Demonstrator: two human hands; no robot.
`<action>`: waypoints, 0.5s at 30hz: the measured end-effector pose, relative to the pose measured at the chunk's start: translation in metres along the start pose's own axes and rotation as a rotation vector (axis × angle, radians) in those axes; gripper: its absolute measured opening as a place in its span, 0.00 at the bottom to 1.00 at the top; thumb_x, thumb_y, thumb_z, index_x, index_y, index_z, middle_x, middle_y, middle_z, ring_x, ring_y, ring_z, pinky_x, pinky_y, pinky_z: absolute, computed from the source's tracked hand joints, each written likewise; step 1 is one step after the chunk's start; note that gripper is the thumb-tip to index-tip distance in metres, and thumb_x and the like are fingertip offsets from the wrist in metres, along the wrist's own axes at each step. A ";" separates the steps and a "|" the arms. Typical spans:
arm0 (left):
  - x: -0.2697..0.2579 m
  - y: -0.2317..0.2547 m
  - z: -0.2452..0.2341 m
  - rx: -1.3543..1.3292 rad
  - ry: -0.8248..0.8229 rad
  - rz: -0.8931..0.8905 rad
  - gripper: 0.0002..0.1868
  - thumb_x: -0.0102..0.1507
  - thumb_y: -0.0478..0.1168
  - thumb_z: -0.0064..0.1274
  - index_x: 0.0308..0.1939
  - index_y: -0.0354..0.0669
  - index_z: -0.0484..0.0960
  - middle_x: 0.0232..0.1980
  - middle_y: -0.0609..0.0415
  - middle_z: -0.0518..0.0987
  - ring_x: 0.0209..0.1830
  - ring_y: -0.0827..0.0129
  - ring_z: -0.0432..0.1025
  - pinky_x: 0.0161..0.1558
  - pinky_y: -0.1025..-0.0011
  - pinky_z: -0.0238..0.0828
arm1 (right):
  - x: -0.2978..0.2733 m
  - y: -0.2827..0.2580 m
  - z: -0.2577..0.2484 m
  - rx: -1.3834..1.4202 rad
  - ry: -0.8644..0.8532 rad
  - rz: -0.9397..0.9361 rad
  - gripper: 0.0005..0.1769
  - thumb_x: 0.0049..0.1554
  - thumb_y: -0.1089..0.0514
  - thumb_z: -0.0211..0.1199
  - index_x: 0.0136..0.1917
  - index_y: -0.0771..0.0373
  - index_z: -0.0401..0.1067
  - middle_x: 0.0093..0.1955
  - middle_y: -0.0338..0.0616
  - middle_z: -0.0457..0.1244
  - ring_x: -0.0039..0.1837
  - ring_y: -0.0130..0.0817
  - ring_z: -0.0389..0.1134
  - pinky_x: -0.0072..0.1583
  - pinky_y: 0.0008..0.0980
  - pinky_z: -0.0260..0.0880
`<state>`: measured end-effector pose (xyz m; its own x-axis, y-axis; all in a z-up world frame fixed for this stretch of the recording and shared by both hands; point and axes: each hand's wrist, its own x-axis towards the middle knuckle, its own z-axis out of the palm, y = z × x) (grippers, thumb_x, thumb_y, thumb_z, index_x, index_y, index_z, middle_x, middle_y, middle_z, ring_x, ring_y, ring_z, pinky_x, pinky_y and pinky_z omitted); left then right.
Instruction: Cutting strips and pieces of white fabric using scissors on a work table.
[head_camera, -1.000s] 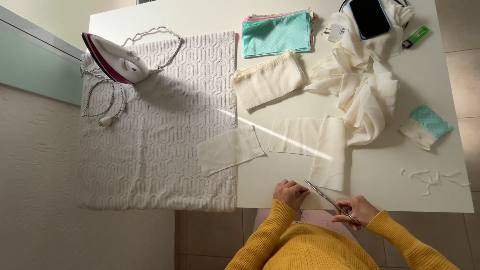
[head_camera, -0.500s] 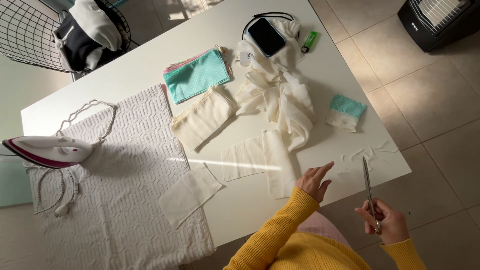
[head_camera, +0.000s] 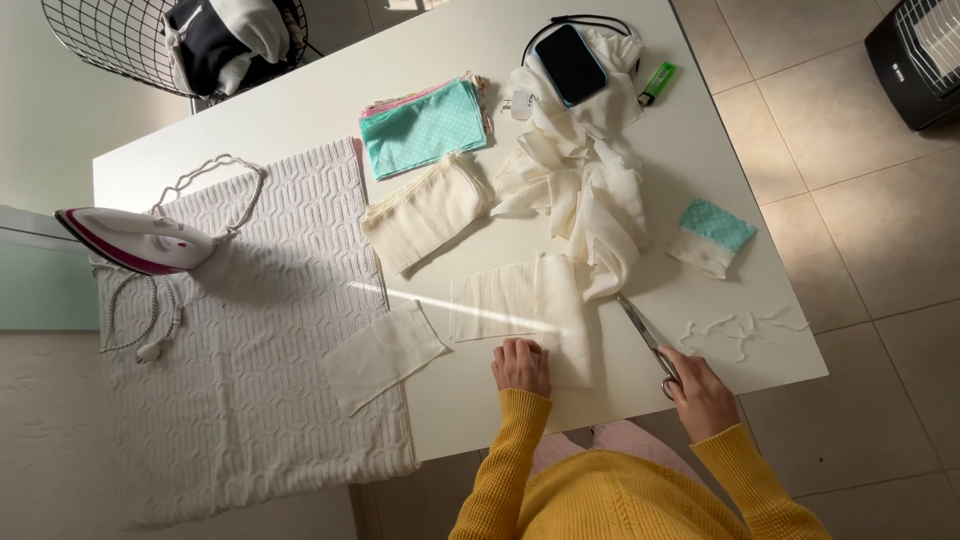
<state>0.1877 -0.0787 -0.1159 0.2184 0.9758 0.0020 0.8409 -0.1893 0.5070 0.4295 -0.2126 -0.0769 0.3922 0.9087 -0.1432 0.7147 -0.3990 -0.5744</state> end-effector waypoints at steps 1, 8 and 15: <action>-0.003 -0.001 0.004 -0.003 0.015 -0.019 0.11 0.62 0.43 0.60 0.40 0.45 0.75 0.46 0.50 0.77 0.48 0.56 0.69 0.50 0.57 0.62 | 0.001 0.004 0.004 -0.006 -0.010 -0.021 0.36 0.52 0.64 0.67 0.72 0.51 0.63 0.55 0.44 0.67 0.51 0.40 0.72 0.50 0.38 0.75; 0.019 0.051 -0.036 -0.399 0.143 0.103 0.09 0.67 0.35 0.53 0.51 0.42 0.73 0.44 0.53 0.83 0.40 0.63 0.78 0.44 0.64 0.75 | 0.023 0.009 0.005 -0.291 -0.247 -0.066 0.28 0.54 0.57 0.68 0.66 0.49 0.65 0.62 0.37 0.64 0.59 0.39 0.71 0.59 0.36 0.75; 0.001 0.108 -0.119 -0.270 -0.363 0.562 0.19 0.65 0.27 0.51 0.60 0.45 0.73 0.50 0.59 0.86 0.42 0.64 0.77 0.52 0.64 0.75 | 0.075 -0.108 -0.078 -0.072 0.006 -0.980 0.46 0.43 0.46 0.70 0.73 0.54 0.62 0.70 0.49 0.66 0.72 0.59 0.65 0.75 0.50 0.57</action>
<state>0.2194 -0.0851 0.0412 0.7723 0.6323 0.0621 0.4116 -0.5723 0.7093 0.4268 -0.1109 0.0368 -0.3905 0.8408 0.3749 0.7587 0.5246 -0.3863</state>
